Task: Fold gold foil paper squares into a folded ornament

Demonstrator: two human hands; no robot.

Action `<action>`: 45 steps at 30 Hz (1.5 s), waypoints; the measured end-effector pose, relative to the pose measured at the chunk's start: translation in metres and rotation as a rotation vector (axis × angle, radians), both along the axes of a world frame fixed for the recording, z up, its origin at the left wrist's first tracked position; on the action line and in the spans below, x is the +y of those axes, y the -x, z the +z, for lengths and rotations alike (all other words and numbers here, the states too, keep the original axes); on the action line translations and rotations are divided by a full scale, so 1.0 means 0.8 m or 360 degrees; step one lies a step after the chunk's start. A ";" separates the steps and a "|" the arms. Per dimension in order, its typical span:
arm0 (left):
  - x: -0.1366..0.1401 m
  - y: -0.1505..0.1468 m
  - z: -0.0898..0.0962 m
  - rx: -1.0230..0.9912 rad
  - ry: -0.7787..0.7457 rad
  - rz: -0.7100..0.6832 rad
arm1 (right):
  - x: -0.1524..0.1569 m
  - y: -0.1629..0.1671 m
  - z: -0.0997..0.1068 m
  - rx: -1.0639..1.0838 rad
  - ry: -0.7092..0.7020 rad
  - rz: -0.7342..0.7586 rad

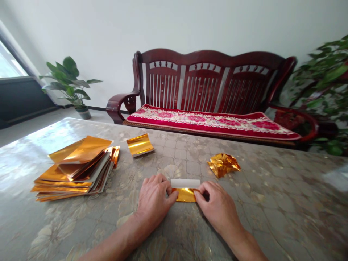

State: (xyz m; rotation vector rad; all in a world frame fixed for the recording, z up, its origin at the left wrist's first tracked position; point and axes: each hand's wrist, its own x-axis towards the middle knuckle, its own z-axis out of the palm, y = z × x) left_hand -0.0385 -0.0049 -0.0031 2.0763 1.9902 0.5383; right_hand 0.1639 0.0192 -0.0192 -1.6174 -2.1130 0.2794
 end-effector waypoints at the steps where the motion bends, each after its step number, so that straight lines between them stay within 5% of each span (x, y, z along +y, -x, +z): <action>1: 0.000 0.000 0.000 -0.0004 0.0003 0.0002 | 0.000 0.000 0.000 -0.0003 0.0004 -0.0003; 45: -0.005 0.007 -0.001 -0.0095 0.0014 0.0079 | 0.001 -0.001 -0.007 -0.0042 -0.0074 0.0004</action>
